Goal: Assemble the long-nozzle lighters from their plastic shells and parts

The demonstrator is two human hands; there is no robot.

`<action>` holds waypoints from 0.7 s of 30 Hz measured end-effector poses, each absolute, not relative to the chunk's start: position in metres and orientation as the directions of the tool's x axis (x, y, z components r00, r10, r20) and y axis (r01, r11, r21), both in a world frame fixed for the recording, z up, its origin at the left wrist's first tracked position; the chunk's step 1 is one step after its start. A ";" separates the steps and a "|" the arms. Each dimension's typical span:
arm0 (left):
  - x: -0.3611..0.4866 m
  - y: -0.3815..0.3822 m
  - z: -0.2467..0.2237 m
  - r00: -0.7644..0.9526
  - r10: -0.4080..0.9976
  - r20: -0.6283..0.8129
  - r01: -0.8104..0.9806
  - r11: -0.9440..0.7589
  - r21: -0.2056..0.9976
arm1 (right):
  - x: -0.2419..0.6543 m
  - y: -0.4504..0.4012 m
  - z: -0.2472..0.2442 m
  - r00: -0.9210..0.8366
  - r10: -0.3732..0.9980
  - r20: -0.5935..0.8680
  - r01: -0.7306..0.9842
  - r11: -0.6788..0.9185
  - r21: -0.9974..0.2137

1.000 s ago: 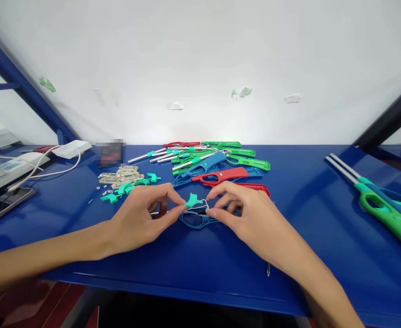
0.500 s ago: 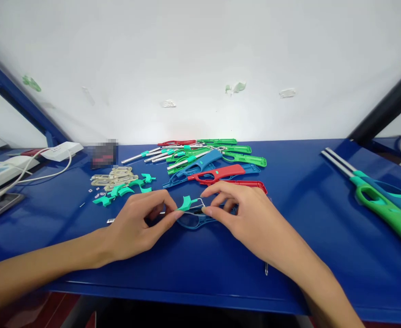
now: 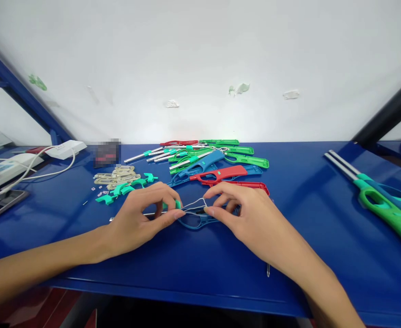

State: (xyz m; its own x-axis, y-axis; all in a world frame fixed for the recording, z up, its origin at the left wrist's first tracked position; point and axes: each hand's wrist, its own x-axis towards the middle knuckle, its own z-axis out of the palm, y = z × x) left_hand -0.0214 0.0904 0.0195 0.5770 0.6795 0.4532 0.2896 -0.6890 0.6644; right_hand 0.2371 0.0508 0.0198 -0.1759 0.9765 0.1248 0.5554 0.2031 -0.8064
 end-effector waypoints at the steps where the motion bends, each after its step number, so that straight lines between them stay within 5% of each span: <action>1: -0.022 0.091 0.019 0.571 0.695 0.437 0.288 -0.668 0.686 | 0.237 0.051 0.020 -0.178 0.976 0.124 0.555 0.203 -0.806; 21: -0.019 0.086 0.029 0.497 0.832 0.246 0.003 -0.285 0.959 | 0.238 0.052 0.019 -0.188 0.971 0.145 0.565 0.228 -0.793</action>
